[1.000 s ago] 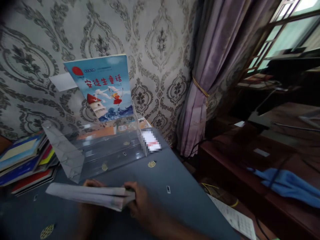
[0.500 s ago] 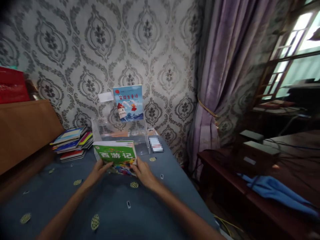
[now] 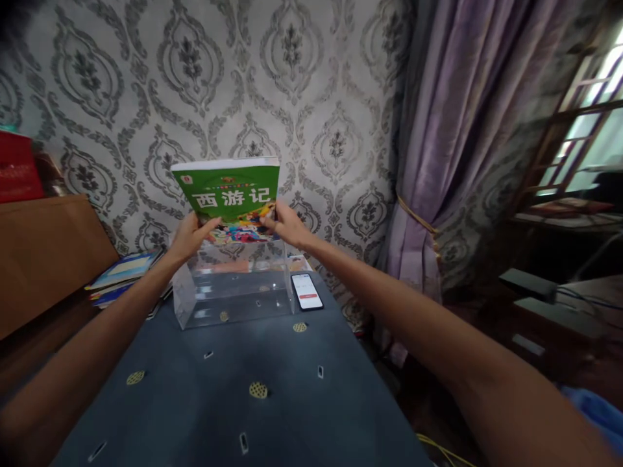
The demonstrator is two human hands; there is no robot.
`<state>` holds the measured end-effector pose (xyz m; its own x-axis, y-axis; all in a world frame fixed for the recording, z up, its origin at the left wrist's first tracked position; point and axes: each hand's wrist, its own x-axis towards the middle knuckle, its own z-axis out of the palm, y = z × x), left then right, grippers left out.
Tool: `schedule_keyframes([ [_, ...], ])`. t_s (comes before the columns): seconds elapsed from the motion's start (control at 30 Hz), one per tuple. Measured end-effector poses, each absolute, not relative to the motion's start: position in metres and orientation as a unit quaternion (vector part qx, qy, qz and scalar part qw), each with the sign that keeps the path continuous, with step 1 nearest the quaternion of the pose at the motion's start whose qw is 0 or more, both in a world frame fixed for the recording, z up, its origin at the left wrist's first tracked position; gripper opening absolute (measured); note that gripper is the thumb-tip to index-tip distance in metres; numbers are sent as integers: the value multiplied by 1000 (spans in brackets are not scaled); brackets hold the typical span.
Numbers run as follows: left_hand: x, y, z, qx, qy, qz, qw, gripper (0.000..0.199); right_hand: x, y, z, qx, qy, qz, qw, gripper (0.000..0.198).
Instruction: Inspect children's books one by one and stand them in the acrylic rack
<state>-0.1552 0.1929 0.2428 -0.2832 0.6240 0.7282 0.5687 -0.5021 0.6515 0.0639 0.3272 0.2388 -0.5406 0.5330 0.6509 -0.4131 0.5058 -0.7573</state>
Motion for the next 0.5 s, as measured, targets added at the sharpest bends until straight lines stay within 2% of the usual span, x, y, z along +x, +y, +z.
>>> schedule_keyframes([
  [0.07,-160,209,242,596,508,621,11,31,60,345,242,-35,-746,496,443,45],
  [0.3,-162,235,209,574,521,630,45,23,53,382,211,-39,-748,510,423,41],
  [0.5,-166,248,202,604,510,612,11,31,57,391,213,-53,-730,549,402,42],
])
